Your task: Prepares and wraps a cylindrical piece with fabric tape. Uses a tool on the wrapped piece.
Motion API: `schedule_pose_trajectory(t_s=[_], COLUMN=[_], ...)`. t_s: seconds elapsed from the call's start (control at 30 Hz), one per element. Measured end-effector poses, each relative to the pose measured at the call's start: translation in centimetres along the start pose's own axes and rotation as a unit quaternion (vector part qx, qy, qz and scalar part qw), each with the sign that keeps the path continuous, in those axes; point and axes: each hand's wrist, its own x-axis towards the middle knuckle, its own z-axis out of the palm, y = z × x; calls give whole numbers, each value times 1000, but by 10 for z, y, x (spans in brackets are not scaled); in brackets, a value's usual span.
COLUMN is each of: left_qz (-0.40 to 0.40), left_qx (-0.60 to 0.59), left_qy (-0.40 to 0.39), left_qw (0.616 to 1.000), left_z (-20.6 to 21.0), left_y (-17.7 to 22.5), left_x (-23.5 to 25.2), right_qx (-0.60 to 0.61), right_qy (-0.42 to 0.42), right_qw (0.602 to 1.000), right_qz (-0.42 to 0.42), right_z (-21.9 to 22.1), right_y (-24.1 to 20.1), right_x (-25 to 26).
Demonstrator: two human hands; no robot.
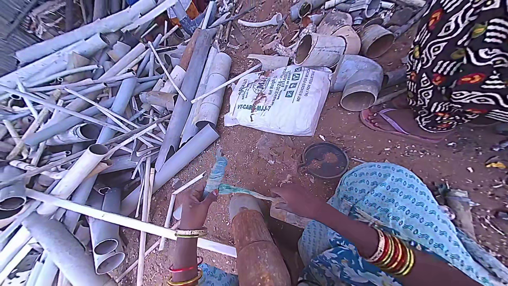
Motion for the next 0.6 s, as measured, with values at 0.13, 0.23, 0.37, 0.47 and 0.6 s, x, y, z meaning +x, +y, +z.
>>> schedule_pose_trajectory(t_s=[0.13, 0.23, 0.37, 0.47, 0.6], left_qz=[4, 10, 23, 14, 9], left_qx=[44, 42, 20, 1, -8], left_qy=[-50, -81, -123, -138, -150], left_qw=[998, 996, 992, 990, 989], left_z=[2, 5, 9, 14, 19], left_y=[5, 7, 8, 13, 18], left_x=[-10, -15, -15, -17, -16], right_qx=[94, 163, 178, 166, 163], right_qy=[149, 380, 446, 458, 458], right_qw=[978, 871, 811, 807, 814], right_qz=[-111, -264, -333, -334, -318], right_z=[7, 25, 43, 46, 50], right_y=[-1, -12, -26, -36, -42], right_x=[-9, -5, 4, 8, 11])
